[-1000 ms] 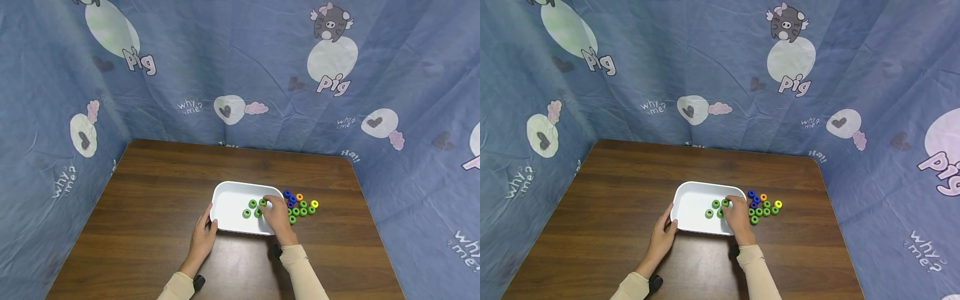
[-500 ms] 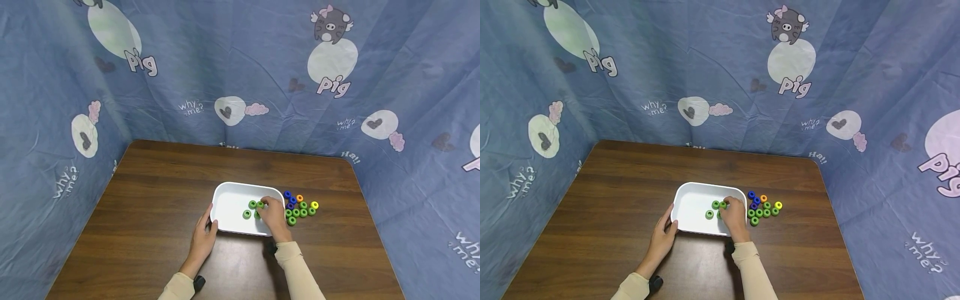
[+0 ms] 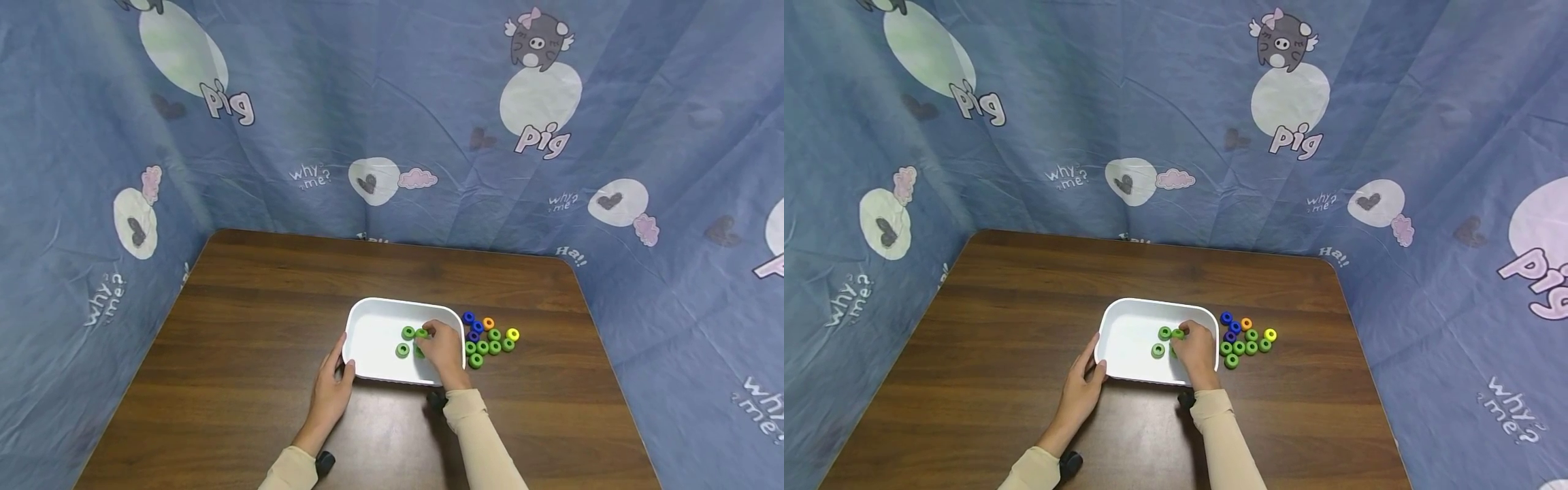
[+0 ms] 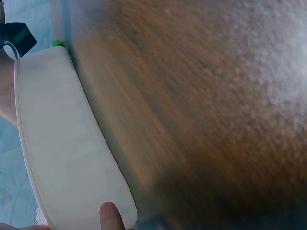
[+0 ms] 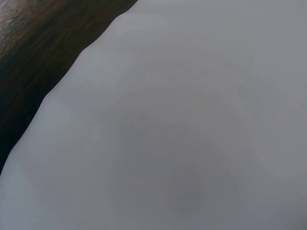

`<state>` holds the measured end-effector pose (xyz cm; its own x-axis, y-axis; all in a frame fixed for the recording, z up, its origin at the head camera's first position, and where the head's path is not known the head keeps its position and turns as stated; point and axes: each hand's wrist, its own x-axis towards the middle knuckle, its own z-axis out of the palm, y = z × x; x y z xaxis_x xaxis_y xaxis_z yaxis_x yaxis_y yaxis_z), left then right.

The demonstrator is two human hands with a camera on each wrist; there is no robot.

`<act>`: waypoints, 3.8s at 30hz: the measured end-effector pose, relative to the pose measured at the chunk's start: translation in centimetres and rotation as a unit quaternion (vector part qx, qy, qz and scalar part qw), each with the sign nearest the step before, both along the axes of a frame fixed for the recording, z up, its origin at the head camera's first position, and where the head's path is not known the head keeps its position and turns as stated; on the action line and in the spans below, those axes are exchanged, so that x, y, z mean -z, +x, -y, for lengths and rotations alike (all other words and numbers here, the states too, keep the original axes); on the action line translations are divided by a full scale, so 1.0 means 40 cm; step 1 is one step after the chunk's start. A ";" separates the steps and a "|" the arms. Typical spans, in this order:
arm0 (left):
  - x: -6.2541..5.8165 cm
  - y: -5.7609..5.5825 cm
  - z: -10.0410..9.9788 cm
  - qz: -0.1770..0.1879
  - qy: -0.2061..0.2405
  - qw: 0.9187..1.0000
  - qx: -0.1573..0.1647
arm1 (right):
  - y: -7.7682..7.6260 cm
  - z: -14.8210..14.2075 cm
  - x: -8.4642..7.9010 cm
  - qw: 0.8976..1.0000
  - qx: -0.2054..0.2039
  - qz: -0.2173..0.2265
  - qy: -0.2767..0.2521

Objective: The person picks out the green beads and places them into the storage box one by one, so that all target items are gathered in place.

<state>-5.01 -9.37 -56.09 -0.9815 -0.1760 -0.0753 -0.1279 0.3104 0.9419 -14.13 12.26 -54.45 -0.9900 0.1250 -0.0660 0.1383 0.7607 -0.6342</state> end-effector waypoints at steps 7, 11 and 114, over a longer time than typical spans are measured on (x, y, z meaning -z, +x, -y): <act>0.002 -0.002 0.000 -0.008 -0.001 1.000 0.000 | -0.001 0.009 -0.002 1.000 0.004 0.009 -0.009; 0.004 -0.002 0.001 -0.002 -0.004 1.000 0.002 | -0.001 0.010 0.002 1.000 0.000 0.003 -0.016; 0.005 0.000 0.000 0.017 -0.010 1.000 0.003 | 0.144 -0.245 0.091 0.985 0.142 -0.087 -0.051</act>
<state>-5.03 -9.36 -56.28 -0.9796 -0.1717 -0.1043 -0.1569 0.3297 0.9310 -8.37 22.07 -58.10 -0.9138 0.3994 0.0742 0.2190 0.6381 -0.7382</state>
